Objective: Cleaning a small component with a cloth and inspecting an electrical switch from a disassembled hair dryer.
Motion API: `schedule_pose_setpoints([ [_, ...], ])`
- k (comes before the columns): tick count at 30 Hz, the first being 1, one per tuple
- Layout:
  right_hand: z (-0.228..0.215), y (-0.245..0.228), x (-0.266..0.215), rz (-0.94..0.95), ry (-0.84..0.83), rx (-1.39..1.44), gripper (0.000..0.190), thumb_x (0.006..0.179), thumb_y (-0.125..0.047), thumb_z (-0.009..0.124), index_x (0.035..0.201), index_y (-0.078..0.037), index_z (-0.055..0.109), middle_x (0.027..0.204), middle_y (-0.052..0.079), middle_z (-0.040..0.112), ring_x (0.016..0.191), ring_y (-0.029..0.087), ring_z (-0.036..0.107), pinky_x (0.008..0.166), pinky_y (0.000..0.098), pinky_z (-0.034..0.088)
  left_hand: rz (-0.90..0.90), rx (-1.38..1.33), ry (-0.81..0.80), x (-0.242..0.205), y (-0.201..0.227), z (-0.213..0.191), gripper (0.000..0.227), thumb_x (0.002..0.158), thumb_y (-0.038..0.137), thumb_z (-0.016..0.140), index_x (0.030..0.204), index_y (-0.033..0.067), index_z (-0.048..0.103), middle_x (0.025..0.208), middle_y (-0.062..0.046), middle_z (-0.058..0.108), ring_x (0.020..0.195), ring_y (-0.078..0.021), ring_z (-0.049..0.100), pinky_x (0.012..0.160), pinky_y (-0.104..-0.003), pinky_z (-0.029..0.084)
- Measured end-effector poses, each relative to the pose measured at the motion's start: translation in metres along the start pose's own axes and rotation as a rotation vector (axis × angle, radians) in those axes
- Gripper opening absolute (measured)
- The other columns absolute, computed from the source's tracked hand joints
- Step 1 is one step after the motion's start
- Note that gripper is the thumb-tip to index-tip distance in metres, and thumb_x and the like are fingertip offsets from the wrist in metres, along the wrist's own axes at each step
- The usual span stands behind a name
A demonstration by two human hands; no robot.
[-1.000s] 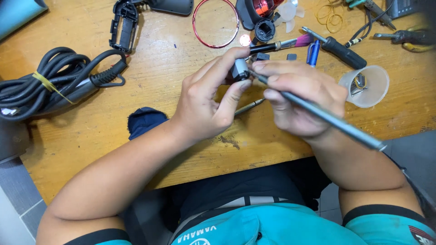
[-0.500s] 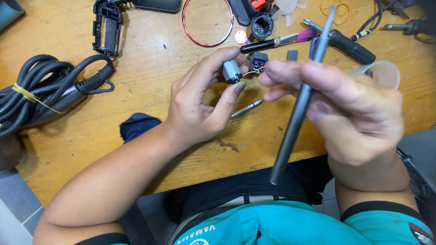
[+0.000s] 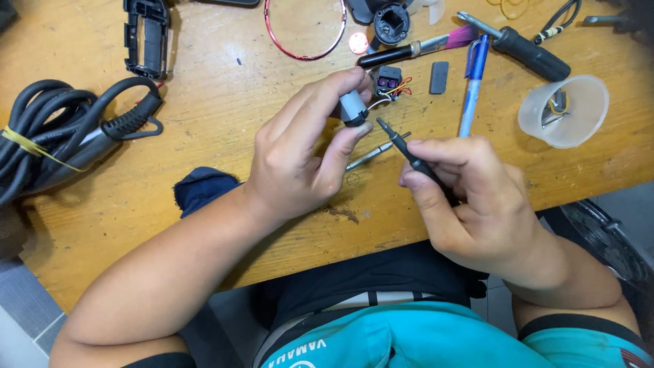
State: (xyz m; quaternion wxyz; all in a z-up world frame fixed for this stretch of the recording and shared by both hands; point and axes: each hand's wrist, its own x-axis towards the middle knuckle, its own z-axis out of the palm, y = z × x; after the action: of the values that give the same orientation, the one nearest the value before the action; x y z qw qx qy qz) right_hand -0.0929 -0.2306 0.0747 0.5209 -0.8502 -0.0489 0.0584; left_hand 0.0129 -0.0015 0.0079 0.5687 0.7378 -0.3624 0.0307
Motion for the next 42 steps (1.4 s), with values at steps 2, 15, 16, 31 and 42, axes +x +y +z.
schedule_pose_setpoints([
  [2, 0.002, 0.000, -0.003, 0.001, 0.077, -0.241, 0.033, 0.112, -0.004, 0.076, 0.142, 0.008, 0.070, 0.126, 0.017, 0.085, 0.101, 0.016, 0.085, 0.094, 0.0273, 0.066, 0.035, 0.048, -0.013, -0.001, 0.001, 0.000, 0.035, 0.126, 0.002, 0.068, 0.155, -0.0124, 0.053, 0.138, -0.031, 0.078, 0.130, -0.0429, 0.084, 0.123, -0.048, 0.071],
  [15, 0.011, -0.012, -0.003, 0.028, 0.051, -0.241, 0.033, 0.112, -0.001, 0.071, 0.142, 0.014, 0.068, 0.115, 0.021, 0.086, 0.106, 0.024, 0.088, 0.101, 0.0334, 0.071, 0.067, 0.145, -0.052, -0.006, 0.003, -0.003, 0.041, 0.123, -0.003, 0.076, 0.157, -0.0120, 0.056, 0.151, -0.034, 0.074, 0.140, -0.0484, 0.081, 0.127, -0.052, 0.069],
  [16, 0.012, -0.013, -0.002, 0.036, 0.049, -0.232, 0.032, 0.112, 0.000, 0.070, 0.142, 0.014, 0.067, 0.112, 0.019, 0.086, 0.103, 0.023, 0.088, 0.098, 0.0321, 0.071, 0.093, 0.183, -0.051, -0.005, 0.003, -0.003, 0.037, 0.124, -0.001, 0.071, 0.156, -0.0127, 0.057, 0.151, -0.034, 0.074, 0.140, -0.0486, 0.081, 0.125, -0.053, 0.069],
  [31, 0.032, -0.005, -0.009, 0.119, 0.133, -0.068, 0.028, 0.114, -0.002, 0.066, 0.138, 0.011, 0.064, 0.096, 0.014, 0.081, 0.077, 0.016, 0.079, 0.069, 0.0254, 0.063, 0.129, 0.228, -0.070, -0.005, 0.008, -0.005, 0.030, 0.126, -0.007, 0.058, 0.155, -0.0150, 0.054, 0.147, -0.035, 0.071, 0.135, -0.0500, 0.081, 0.120, -0.052, 0.072],
  [42, 0.039, 0.006, -0.011, 0.022, 0.189, -0.127, 0.027, 0.113, 0.001, 0.070, 0.137, 0.014, 0.070, 0.121, 0.022, 0.084, 0.101, 0.022, 0.086, 0.088, 0.0273, 0.068, 0.085, 0.219, -0.054, -0.007, 0.013, 0.000, 0.030, 0.124, -0.012, 0.058, 0.154, -0.0141, 0.053, 0.143, -0.033, 0.071, 0.129, -0.0488, 0.080, 0.113, -0.051, 0.071],
])
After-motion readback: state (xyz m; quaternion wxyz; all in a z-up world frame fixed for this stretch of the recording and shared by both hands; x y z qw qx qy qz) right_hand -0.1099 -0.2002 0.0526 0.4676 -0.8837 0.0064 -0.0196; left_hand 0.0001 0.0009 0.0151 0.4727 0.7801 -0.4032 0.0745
